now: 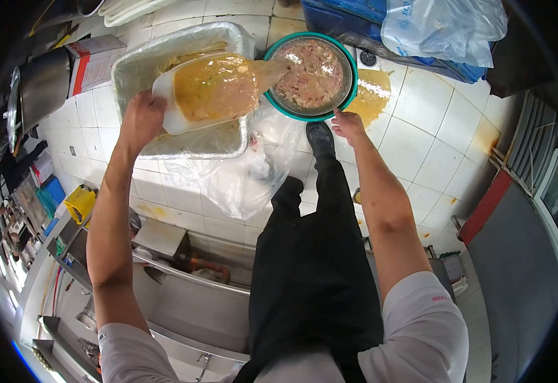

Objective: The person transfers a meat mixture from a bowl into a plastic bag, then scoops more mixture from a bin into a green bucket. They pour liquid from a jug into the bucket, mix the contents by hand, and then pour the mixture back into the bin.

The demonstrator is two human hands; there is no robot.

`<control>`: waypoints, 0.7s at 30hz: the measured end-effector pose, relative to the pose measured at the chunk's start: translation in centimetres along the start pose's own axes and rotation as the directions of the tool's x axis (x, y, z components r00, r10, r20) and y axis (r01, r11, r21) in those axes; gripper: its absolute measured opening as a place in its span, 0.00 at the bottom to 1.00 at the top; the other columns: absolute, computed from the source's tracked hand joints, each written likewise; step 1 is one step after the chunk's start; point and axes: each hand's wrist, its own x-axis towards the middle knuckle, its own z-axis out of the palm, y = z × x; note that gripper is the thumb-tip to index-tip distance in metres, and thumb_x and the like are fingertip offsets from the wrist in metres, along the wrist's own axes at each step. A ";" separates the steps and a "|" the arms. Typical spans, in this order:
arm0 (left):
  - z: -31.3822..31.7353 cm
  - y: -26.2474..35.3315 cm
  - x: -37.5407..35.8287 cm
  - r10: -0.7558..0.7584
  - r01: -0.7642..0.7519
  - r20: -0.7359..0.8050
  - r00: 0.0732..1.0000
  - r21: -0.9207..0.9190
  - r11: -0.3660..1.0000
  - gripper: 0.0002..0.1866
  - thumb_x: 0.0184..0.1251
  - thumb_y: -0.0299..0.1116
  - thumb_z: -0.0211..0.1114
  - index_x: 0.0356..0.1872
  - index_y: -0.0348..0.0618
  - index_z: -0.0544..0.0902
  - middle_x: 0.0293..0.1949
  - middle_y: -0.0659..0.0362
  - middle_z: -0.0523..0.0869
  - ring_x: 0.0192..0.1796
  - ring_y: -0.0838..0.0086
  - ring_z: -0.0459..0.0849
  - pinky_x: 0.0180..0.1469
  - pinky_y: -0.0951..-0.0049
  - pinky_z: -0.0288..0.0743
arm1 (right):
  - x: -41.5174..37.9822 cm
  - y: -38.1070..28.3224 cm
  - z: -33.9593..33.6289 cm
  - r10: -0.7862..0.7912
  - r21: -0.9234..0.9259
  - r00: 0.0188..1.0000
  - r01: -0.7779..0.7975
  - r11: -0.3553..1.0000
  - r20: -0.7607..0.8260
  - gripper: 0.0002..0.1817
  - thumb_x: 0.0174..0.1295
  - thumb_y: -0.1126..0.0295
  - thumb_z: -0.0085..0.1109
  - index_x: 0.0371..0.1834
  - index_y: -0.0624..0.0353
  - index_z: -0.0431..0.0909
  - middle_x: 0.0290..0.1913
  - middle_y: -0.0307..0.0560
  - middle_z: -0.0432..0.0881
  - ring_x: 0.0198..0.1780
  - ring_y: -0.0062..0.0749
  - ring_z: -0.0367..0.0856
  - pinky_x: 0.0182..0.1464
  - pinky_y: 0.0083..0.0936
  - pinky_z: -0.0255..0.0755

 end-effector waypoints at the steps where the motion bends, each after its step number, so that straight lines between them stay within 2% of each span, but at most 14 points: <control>1: -0.3 0.2 0.2 -0.006 0.006 0.003 1.000 0.015 1.000 0.02 0.48 0.23 0.58 0.22 0.36 0.77 0.26 0.46 0.80 0.36 0.52 0.82 0.38 0.58 0.78 | 0.0 0.0 0.0 -0.001 0.004 1.000 0.001 1.000 0.005 0.29 0.67 0.49 0.57 0.56 0.68 0.73 0.48 0.57 0.83 0.43 0.41 0.84 0.45 0.33 0.80; 7: -1.7 1.1 0.9 -0.016 0.015 0.048 0.999 0.010 1.000 0.02 0.47 0.22 0.58 0.21 0.35 0.77 0.26 0.45 0.80 0.31 0.51 0.83 0.33 0.58 0.79 | -0.6 -0.2 0.5 -0.047 0.014 0.999 0.047 0.999 0.020 0.28 0.67 0.49 0.57 0.54 0.66 0.75 0.46 0.54 0.84 0.39 0.38 0.84 0.43 0.32 0.80; 10: -2.0 1.2 1.0 -0.004 0.001 0.065 0.998 0.045 0.999 0.03 0.49 0.23 0.58 0.21 0.35 0.77 0.27 0.44 0.80 0.32 0.51 0.83 0.34 0.57 0.79 | -0.5 -0.3 0.7 -0.018 0.015 1.000 0.018 1.000 -0.008 0.28 0.67 0.48 0.56 0.53 0.65 0.76 0.45 0.52 0.84 0.37 0.36 0.84 0.43 0.31 0.80; 13: -2.1 1.5 1.2 -0.083 0.083 0.104 0.991 0.004 0.997 0.04 0.51 0.24 0.58 0.22 0.34 0.77 0.28 0.44 0.80 0.32 0.51 0.83 0.35 0.56 0.79 | -0.2 0.0 0.9 -0.001 0.004 1.000 0.001 1.000 -0.011 0.27 0.67 0.48 0.56 0.53 0.64 0.76 0.44 0.51 0.85 0.37 0.35 0.84 0.43 0.30 0.80; 21: -2.9 2.2 1.6 -0.084 0.077 0.139 0.987 0.057 0.995 0.05 0.54 0.24 0.57 0.23 0.34 0.77 0.30 0.44 0.80 0.32 0.49 0.83 0.35 0.54 0.79 | -0.4 -0.1 0.7 -0.003 0.002 1.000 0.003 1.000 -0.002 0.27 0.68 0.49 0.56 0.52 0.65 0.77 0.44 0.50 0.85 0.37 0.34 0.84 0.42 0.29 0.80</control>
